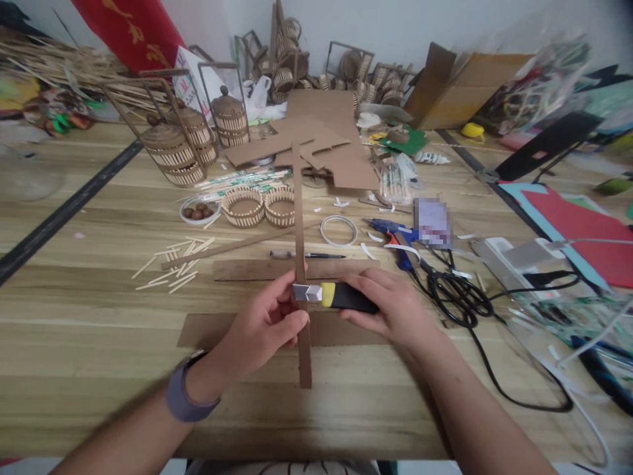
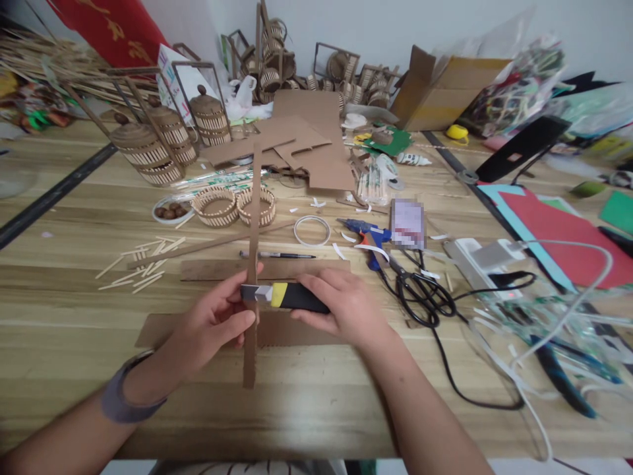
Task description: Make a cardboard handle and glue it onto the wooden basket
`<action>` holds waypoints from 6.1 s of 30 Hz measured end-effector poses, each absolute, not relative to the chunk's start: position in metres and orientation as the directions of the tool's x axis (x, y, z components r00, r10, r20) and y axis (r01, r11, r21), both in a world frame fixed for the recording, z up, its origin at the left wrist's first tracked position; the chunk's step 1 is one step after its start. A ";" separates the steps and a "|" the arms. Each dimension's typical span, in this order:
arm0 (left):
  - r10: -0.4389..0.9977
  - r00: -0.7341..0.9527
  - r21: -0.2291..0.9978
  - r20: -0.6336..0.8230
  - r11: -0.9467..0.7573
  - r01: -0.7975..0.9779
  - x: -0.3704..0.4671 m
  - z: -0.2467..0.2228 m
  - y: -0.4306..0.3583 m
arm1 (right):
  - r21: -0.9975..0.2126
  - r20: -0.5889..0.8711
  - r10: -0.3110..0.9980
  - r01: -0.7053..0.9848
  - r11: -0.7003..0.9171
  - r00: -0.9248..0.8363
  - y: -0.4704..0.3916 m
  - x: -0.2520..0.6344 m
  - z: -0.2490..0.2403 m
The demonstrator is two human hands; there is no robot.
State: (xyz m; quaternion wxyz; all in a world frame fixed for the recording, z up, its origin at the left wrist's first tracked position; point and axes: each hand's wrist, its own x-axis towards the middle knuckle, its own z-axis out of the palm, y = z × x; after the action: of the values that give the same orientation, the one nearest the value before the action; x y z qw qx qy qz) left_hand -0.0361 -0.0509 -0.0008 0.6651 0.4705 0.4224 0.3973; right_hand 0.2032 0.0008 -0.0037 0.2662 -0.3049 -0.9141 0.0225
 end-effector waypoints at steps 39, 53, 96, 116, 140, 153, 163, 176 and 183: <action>0.856 0.470 0.935 -0.216 0.320 -0.153 -0.038 -0.005 -0.050 | -0.207 0.464 0.635 0.621 0.756 -0.618 0.007 0.215 -0.010; 0.833 0.494 0.920 -0.250 0.363 -0.148 -0.037 -0.004 -0.051 | -0.268 0.420 0.688 0.644 0.717 -0.592 0.009 0.217 -0.010; 0.782 0.576 0.886 -0.237 0.418 -0.203 -0.036 -0.008 -0.057 | -0.312 0.444 0.716 0.656 0.688 -0.539 0.012 0.224 -0.011; 0.854 0.439 0.929 -0.281 0.356 -0.099 -0.030 -0.016 -0.057 | -0.198 0.350 0.916 0.940 0.277 -0.196 0.029 0.234 -0.032; 0.763 0.394 0.438 0.512 -0.627 0.644 -0.036 -0.017 -0.061 | -0.999 -0.052 0.959 0.026 -0.047 -0.279 -0.008 0.180 -0.017; 0.750 0.641 0.100 -0.160 -0.634 0.767 -0.027 0.001 -0.061 | -0.995 0.103 0.994 0.010 0.103 0.025 0.015 0.200 -0.017; 0.738 0.670 0.005 0.084 -0.672 0.740 -0.050 0.025 -0.063 | -0.956 0.152 0.977 0.230 0.183 -0.147 0.008 0.208 0.003; 0.621 0.779 -0.191 0.093 -0.756 0.626 -0.026 0.068 0.034 | -0.881 0.362 0.879 0.422 0.214 0.309 0.020 0.229 -0.004; 0.551 0.710 -0.324 0.439 -0.640 0.697 -0.009 0.091 0.111 | -0.825 0.368 0.894 0.534 0.187 0.255 0.023 0.241 -0.001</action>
State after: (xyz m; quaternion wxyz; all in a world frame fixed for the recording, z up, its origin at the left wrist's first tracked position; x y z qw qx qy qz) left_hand -0.0092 0.1111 0.0914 -0.2410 0.8926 0.3494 0.1517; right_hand 0.2408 0.0226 -0.0006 0.5031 -0.6119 -0.5835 0.1792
